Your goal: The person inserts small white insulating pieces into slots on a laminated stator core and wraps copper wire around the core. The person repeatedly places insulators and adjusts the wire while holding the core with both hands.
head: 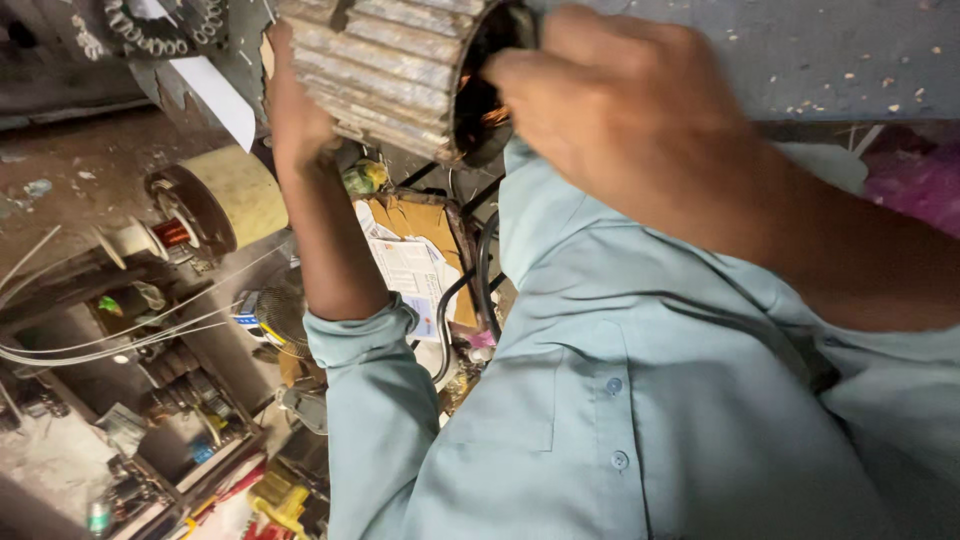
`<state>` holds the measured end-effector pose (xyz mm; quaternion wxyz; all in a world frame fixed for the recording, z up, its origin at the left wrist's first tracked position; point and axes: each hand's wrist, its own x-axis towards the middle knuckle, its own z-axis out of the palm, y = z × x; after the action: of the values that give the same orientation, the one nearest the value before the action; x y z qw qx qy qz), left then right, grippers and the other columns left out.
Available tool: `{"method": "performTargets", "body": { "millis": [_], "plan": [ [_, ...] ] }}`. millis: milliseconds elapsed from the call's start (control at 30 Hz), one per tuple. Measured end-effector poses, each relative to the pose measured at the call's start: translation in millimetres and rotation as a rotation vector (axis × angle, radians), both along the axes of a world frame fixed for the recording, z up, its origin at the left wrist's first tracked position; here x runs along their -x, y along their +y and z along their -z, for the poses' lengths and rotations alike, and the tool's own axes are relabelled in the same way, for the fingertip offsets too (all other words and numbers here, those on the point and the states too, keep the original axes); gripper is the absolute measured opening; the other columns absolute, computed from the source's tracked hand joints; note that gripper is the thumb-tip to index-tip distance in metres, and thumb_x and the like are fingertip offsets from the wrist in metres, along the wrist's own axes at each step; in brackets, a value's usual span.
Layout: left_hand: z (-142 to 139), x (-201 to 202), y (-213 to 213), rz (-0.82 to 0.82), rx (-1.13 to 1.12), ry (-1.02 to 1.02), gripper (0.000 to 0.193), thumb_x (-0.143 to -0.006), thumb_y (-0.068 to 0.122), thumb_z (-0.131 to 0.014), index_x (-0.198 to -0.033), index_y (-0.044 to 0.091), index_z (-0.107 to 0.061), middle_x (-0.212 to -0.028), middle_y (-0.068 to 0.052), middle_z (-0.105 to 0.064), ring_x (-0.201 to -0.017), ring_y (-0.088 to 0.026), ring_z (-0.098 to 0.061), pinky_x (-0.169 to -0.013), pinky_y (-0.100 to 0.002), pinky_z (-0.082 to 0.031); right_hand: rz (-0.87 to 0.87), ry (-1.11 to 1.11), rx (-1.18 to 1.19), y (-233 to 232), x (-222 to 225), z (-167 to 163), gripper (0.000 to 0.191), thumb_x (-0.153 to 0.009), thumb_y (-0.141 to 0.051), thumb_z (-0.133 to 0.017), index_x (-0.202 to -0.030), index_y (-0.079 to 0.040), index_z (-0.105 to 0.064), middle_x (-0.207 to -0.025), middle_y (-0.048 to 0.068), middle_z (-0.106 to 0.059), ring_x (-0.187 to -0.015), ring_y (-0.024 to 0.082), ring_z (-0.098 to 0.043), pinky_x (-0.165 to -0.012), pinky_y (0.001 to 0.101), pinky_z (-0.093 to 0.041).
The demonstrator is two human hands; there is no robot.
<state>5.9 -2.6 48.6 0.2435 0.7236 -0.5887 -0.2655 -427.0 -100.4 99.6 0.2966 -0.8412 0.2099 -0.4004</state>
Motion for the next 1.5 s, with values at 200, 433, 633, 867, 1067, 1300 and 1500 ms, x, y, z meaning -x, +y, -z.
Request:
{"method": "performTargets", "body": {
  "millis": [200, 433, 633, 867, 1067, 1300, 1500],
  "plan": [
    [-15.0, 5.5, -2.9, 0.043, -0.095, 0.119, 0.028, -0.111, 0.016, -0.066, -0.132, -0.001, -0.058, -0.124, -0.011, -0.067, -0.108, -0.015, -0.054, -0.097, -0.032, -0.051, 0.037, 0.013, -0.016, -0.2, -30.2, 20.8, 0.018, -0.093, -0.009, -0.073, -0.08, -0.006, -0.061, -0.084, 0.009, -0.059, -0.078, 0.026, -0.067, -0.063, 0.0384, -0.054],
    [-16.6, 30.0, -4.2, -0.093, -0.016, 0.368, 0.049, -0.105, 0.017, -0.074, -0.143, 0.0, -0.047, -0.132, -0.01, -0.065, -0.119, -0.018, -0.064, -0.105, -0.035, -0.055, 0.047, 0.06, 0.001, -1.0, -30.8, 28.2, 0.009, -0.088, -0.009, -0.07, -0.082, -0.007, -0.064, -0.086, 0.009, -0.06, -0.082, 0.026, -0.069, -0.064, 0.0383, -0.057],
    [-17.6, 29.3, -5.3, 0.002, -0.013, 0.403, 0.056, -0.104, 0.025, -0.079, -0.145, 0.002, -0.049, -0.131, -0.01, -0.066, -0.117, -0.02, -0.065, -0.104, -0.036, -0.056, 0.068, 0.174, 0.074, 3.1, -32.1, 20.3, 0.011, -0.087, -0.015, -0.068, -0.093, -0.007, -0.071, -0.092, 0.009, -0.063, -0.08, 0.024, -0.069, -0.061, 0.0355, -0.057],
    [-16.3, 25.7, -6.0, -0.044, -0.036, 0.404, 0.056, -0.104, 0.025, -0.08, -0.146, 0.002, -0.05, -0.131, -0.009, -0.066, -0.119, -0.019, -0.065, -0.105, -0.037, -0.056, 0.042, 0.232, 0.03, 12.3, -11.3, 0.8, 0.025, -0.085, -0.014, -0.067, -0.106, -0.002, -0.07, -0.091, 0.01, -0.061, -0.078, 0.021, -0.068, -0.063, 0.0331, -0.057],
    [-16.2, 35.7, -2.5, -0.127, -0.019, 0.35, 0.06, -0.102, 0.025, -0.08, -0.146, 0.002, -0.047, -0.137, -0.009, -0.065, -0.124, -0.019, -0.064, -0.11, -0.037, -0.055, 0.062, 0.297, 0.091, 15.5, 21.6, -12.0, 0.04, -0.081, -0.012, -0.067, -0.118, 0.002, -0.071, -0.08, 0.006, -0.053, -0.066, 0.018, -0.061, -0.059, 0.0286, -0.054],
    [-33.9, 33.1, -6.0, -0.09, -0.126, 0.087, 0.054, -0.099, 0.038, -0.073, -0.139, 0.002, -0.064, -0.13, -0.01, -0.073, -0.114, -0.017, -0.069, -0.102, -0.033, -0.056, 0.01, 0.226, 0.033, 11.2, 33.7, -12.3, 0.035, -0.089, -0.009, -0.07, -0.123, 0.002, -0.073, -0.076, 0.005, -0.049, -0.062, 0.017, -0.055, -0.051, 0.0298, -0.048],
    [-21.9, 27.4, -0.7, -0.103, 0.012, 0.257, 0.069, -0.1, 0.035, -0.08, -0.146, 0.004, -0.04, -0.14, -0.011, -0.06, -0.13, -0.023, -0.062, -0.113, -0.04, -0.053, -0.027, 0.017, -0.016, -1.0, 20.6, -11.3, 0.029, -0.088, -0.007, -0.07, -0.115, 0.003, -0.072, -0.078, 0.008, -0.053, -0.066, 0.02, -0.061, -0.055, 0.0333, -0.052]
  ]
}}
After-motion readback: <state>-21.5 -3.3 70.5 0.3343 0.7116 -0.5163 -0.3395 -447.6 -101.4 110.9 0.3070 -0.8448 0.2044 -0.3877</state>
